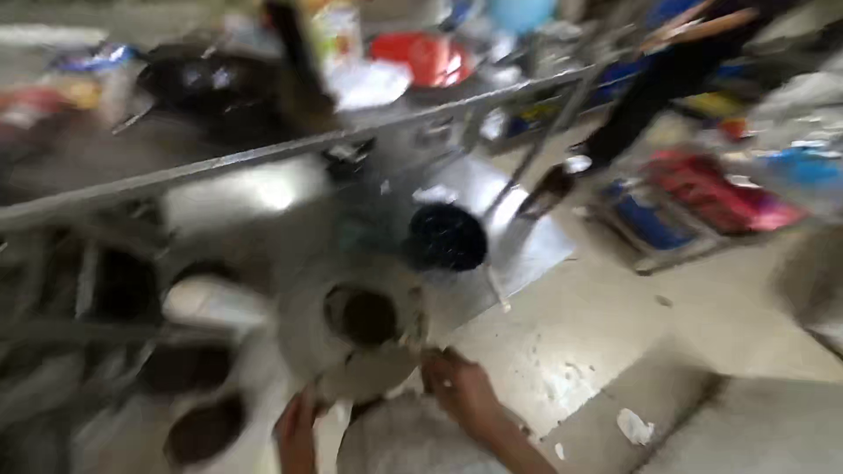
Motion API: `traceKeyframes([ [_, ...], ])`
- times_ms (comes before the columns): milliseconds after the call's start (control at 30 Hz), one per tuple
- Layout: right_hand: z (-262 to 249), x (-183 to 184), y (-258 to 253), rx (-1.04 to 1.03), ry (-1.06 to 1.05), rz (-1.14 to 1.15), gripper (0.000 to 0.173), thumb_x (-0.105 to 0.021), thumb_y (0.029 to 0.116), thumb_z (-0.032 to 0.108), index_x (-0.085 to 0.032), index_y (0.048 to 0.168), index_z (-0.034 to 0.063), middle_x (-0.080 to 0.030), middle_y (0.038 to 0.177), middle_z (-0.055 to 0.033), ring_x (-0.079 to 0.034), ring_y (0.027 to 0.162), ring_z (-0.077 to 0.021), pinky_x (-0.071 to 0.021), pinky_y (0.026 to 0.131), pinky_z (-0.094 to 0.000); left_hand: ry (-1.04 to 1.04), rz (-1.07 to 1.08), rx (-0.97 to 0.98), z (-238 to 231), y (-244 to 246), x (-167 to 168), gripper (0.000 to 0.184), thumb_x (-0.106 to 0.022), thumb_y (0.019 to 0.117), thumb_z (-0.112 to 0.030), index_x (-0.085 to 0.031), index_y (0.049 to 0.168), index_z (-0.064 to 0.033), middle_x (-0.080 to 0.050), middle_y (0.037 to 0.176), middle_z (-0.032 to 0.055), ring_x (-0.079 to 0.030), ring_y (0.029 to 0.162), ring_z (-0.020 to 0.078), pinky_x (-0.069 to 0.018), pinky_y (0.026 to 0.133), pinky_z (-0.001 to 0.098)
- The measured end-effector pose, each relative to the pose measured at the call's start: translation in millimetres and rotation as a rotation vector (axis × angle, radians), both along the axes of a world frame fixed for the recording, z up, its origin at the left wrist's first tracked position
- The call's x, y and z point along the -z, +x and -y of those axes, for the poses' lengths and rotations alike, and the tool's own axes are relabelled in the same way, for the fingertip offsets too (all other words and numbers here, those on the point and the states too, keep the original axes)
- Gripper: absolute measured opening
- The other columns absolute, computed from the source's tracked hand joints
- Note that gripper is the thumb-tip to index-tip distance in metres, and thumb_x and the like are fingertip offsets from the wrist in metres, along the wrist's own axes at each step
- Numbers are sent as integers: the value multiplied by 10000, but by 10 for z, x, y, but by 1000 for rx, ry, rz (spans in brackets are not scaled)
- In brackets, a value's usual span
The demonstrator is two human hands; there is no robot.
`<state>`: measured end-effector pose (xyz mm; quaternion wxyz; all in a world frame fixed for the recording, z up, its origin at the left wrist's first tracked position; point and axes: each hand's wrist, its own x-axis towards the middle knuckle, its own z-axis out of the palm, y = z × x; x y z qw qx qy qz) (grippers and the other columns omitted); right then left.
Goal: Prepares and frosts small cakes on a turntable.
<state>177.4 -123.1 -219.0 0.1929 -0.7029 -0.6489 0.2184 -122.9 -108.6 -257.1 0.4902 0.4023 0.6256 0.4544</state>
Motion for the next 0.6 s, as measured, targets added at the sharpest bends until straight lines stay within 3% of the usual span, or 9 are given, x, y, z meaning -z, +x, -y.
traceKeyframes([
  [100, -132, -16, 4, -69, 23, 45, 294, -580, 980, 299, -771, 1197, 248, -705, 908, -55, -680, 683, -201, -585, 577, -440, 50, -24, -91, -53, 85, 84, 332, -492, 1061, -221, -692, 933, 11, -685, 729, 40, -670, 669, 157, -605, 693, 340],
  [267, -179, 158, 10, -85, 102, -6, 307, -571, 985, 313, -773, 1212, 269, -693, 886, -27, -641, 626, -151, -561, 538, -388, 60, 25, -135, -32, 86, 145, 347, -488, 1067, -200, -677, 858, 2, -666, 698, 50, -655, 650, 166, -593, 681, 329],
  [467, -42, 388, -21, -5, 229, -240, 263, -645, 966, 258, -789, 1186, 252, -679, 873, 21, -596, 627, -30, -537, 533, -229, 10, 121, -215, -65, 113, 175, 340, -486, 1079, -199, -692, 909, 10, -674, 701, 60, -660, 634, 158, -596, 661, 314],
  [533, 52, 439, -80, 26, 255, -310, 248, -663, 965, 235, -792, 1176, 222, -675, 875, 13, -595, 643, -25, -535, 541, -216, -34, 267, -213, -36, 79, 216, 406, -398, 1097, -250, -675, 942, 3, -681, 728, 54, -664, 650, 152, -599, 677, 317],
  [600, 101, 458, -140, 57, 295, -340, 237, -675, 957, 214, -797, 1159, 192, -681, 872, 4, -605, 652, -30, -542, 550, -217, -146, 536, -225, -17, 89, 226, 520, -241, 1113, -406, -617, 1020, -58, -683, 779, 32, -672, 685, 142, -601, 692, 326],
])
